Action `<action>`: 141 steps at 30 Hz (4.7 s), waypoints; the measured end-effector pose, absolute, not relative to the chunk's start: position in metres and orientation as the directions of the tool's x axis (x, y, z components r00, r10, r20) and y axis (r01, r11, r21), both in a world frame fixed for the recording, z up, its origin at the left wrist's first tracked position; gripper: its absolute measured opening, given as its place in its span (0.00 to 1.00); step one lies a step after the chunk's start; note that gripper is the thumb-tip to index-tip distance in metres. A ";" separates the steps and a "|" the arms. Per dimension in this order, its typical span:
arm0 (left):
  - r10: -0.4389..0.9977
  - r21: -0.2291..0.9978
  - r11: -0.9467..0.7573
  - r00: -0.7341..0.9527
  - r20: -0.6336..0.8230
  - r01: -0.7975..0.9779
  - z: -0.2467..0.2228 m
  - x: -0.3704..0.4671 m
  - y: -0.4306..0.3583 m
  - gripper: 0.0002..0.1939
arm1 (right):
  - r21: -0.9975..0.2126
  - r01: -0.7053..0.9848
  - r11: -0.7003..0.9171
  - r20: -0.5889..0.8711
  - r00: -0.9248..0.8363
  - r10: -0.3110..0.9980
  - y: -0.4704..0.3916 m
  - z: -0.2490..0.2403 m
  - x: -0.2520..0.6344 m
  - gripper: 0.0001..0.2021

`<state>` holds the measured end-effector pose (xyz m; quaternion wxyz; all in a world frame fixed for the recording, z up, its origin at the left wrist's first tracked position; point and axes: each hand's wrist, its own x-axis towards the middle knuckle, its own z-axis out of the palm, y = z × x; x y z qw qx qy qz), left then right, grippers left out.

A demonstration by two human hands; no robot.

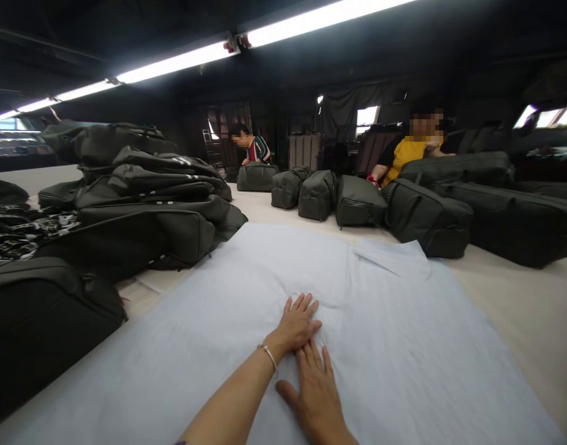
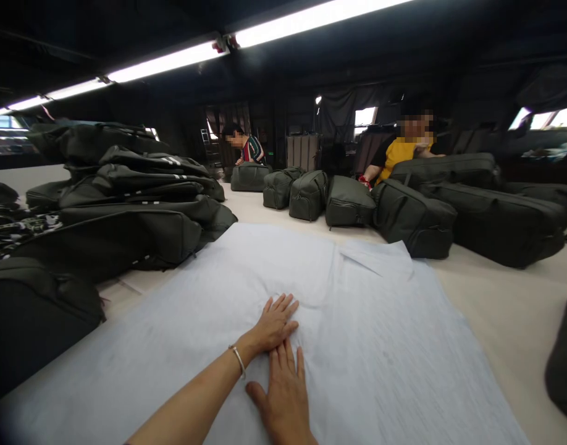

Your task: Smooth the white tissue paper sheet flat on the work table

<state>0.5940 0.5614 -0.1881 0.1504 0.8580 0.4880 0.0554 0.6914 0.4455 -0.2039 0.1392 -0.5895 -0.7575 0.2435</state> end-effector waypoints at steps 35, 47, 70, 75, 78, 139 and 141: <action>0.856 0.190 -0.512 0.477 0.200 0.838 -0.210 0.600 0.550 0.33 | -0.393 0.920 -0.012 0.486 0.219 0.846 0.590 -0.185 0.873 0.28; 0.849 0.226 -0.525 0.485 0.211 0.820 -0.209 0.599 0.550 0.38 | -0.306 0.940 0.150 0.139 -0.112 0.984 0.564 -0.231 0.776 0.34; 0.939 0.416 -0.341 0.286 0.191 0.843 -0.196 0.597 0.552 0.20 | -0.263 0.960 0.094 0.206 -0.039 0.978 0.560 -0.231 0.769 0.34; 0.969 0.742 -0.242 0.109 0.224 0.625 -0.199 0.588 0.560 0.23 | -0.293 0.953 0.082 0.194 -0.025 0.981 0.559 -0.228 0.767 0.34; 0.971 0.819 -0.225 0.052 0.234 0.528 -0.200 0.584 0.561 0.25 | -0.313 0.946 0.082 0.193 -0.021 0.981 0.559 -0.227 0.767 0.34; 0.874 0.309 -0.483 0.475 0.104 0.819 -0.195 0.588 0.514 0.33 | -0.191 0.982 -0.002 -0.043 -0.007 0.999 0.613 -0.199 0.754 0.31; 0.874 0.319 -0.480 0.475 0.098 0.817 -0.193 0.587 0.514 0.32 | -0.156 0.984 -0.083 -0.055 0.075 0.996 0.604 -0.186 0.764 0.29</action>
